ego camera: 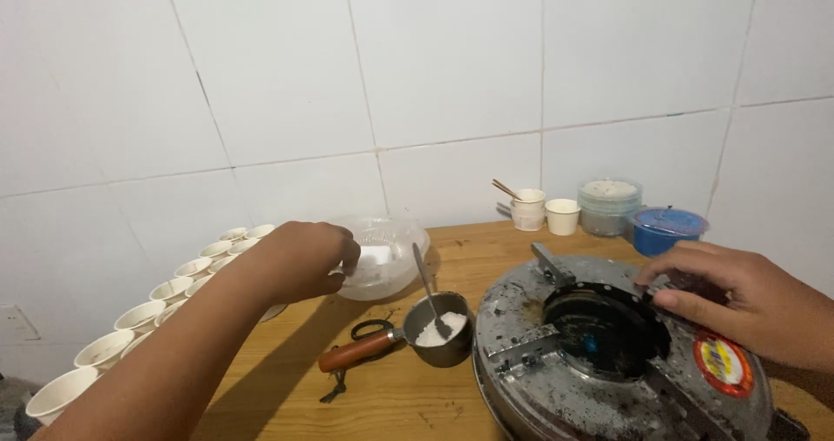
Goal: The person prepares a portable gas stove and places a small saucepan on it. They use scissors to cut a piece of blue wax from a container and add it to the saucepan. They then use a lighter to ignite the stove and stir the contents of the saucepan with a spoon.
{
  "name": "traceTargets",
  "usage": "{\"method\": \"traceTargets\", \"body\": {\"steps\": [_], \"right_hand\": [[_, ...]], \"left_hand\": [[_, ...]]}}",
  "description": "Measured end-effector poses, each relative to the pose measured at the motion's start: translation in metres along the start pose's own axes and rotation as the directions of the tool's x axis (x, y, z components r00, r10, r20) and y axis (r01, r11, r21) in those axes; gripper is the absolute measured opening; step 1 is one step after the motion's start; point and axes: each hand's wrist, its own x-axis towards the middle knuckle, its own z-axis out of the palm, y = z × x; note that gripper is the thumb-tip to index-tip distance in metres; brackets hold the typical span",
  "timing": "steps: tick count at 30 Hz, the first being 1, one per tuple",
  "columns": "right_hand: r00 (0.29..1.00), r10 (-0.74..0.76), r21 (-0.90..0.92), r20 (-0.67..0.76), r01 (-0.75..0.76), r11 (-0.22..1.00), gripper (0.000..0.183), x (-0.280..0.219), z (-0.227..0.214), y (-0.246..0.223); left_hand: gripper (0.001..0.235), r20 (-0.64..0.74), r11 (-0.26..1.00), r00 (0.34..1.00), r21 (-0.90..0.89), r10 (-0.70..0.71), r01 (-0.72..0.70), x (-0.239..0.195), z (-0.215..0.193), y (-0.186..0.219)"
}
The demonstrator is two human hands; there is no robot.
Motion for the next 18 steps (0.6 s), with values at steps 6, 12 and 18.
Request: {"method": "traceTargets", "body": {"steps": [6, 12, 18], "right_hand": [[0.995, -0.076, 0.018, -0.060, 0.077, 0.997, 0.028, -0.003, -0.001, 0.003], [0.999, -0.031, 0.016, -0.039, 0.032, 0.999, 0.029, -0.006, -0.005, -0.006], [0.987, -0.158, -0.036, -0.037, 0.157, 0.987, 0.030, 0.007, 0.002, 0.013]], "left_hand": [[0.025, 0.098, 0.982, 0.989, -0.139, -0.115, 0.128, -0.014, -0.019, 0.020], [0.016, 0.149, 0.992, 0.985, -0.086, -0.082, 0.095, -0.018, -0.011, 0.025], [0.011, 0.126, 0.996, 0.989, 0.010, -0.084, 0.083, 0.002, 0.008, 0.012]]}}
